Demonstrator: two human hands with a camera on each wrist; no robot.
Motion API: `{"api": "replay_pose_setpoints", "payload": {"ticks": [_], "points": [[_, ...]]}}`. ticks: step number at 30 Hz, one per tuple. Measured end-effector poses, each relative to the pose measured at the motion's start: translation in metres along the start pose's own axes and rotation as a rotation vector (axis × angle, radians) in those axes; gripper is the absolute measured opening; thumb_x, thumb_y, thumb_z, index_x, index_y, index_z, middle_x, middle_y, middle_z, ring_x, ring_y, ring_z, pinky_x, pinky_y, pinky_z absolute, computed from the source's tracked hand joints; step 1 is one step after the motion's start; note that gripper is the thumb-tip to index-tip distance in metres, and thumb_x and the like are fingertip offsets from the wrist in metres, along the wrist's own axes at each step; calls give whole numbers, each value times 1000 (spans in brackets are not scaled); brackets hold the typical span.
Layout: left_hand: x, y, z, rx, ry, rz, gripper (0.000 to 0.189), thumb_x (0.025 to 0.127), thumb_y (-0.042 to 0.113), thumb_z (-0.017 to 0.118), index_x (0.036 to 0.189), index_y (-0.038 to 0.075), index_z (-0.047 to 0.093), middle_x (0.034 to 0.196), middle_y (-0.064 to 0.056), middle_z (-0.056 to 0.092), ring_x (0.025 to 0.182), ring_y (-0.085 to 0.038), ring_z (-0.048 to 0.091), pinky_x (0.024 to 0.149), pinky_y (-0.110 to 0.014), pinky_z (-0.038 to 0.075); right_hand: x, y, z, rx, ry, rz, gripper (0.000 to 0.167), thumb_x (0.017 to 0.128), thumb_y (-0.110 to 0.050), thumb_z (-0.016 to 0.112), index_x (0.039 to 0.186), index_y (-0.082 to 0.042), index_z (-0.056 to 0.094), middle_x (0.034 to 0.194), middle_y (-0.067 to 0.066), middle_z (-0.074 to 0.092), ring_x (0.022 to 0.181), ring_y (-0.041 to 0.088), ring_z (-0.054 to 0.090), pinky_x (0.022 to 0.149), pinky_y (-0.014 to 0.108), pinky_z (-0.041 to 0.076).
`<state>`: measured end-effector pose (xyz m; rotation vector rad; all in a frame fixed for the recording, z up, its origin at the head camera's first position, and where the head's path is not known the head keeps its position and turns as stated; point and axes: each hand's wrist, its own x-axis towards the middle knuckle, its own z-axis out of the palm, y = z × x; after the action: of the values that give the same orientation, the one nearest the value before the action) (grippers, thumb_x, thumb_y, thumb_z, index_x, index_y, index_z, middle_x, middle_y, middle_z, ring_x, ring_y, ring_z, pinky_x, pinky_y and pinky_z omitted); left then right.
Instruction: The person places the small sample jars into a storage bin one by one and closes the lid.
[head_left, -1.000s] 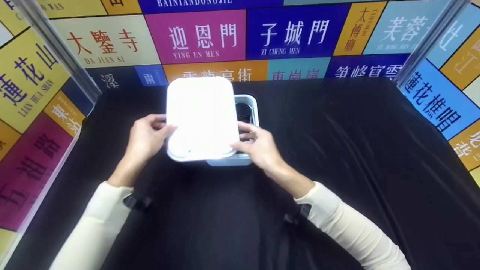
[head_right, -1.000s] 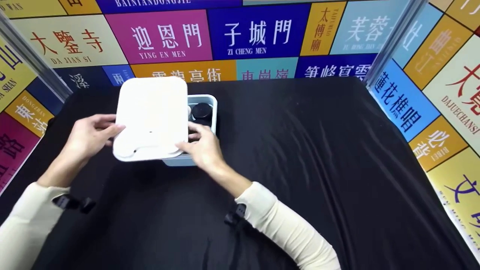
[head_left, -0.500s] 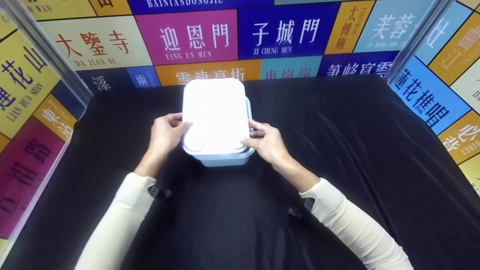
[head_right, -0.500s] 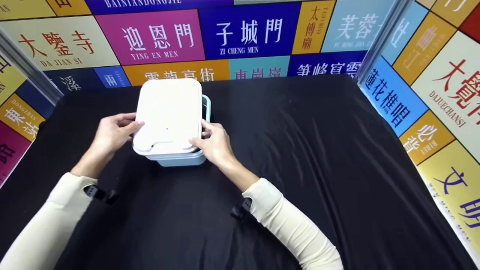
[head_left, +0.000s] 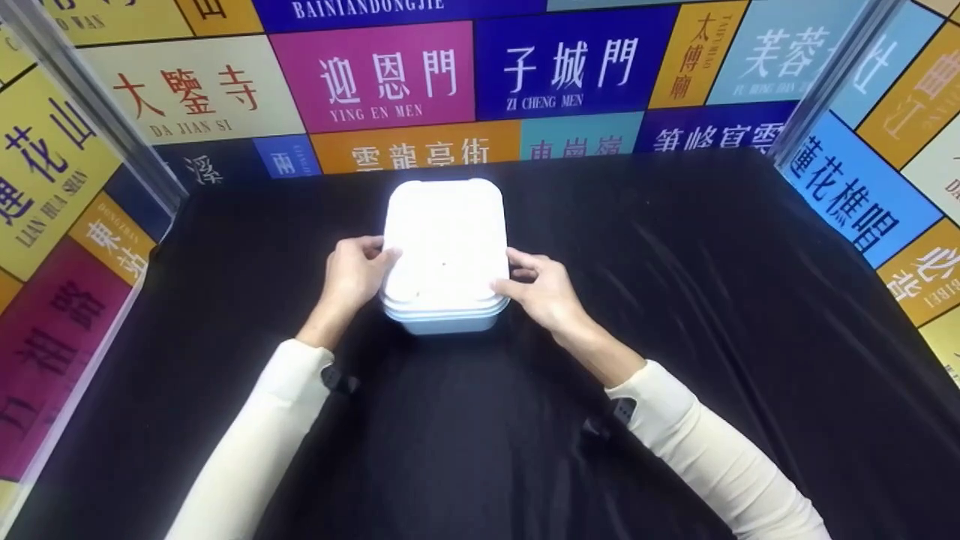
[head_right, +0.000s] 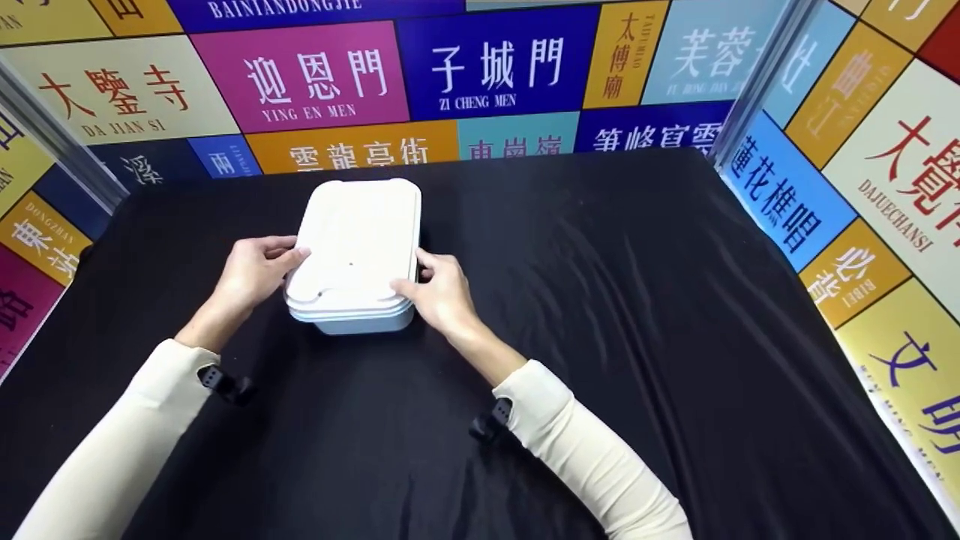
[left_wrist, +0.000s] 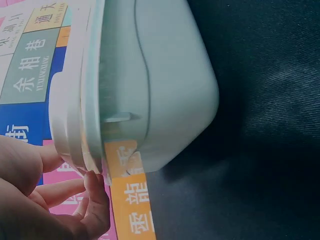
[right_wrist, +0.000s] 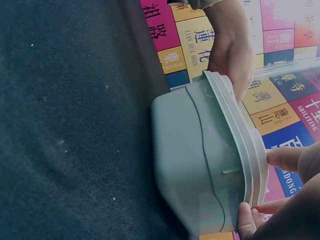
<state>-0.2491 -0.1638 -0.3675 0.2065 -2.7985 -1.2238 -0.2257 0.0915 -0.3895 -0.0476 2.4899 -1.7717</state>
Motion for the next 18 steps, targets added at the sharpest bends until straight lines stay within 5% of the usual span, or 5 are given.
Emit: {"api": "replay_pose_setpoints", "payload": {"ticks": [18], "points": [[-4,-8,3,-10,-59,-14,45,98,28,62,134,1,62,122,-20,71,113,-30,67,100,-41,56,0,7,-4,-99,-38,-26,64,86,-20,76,144,-7,53,148,14,51,133,33,52,112,42,48]]}}
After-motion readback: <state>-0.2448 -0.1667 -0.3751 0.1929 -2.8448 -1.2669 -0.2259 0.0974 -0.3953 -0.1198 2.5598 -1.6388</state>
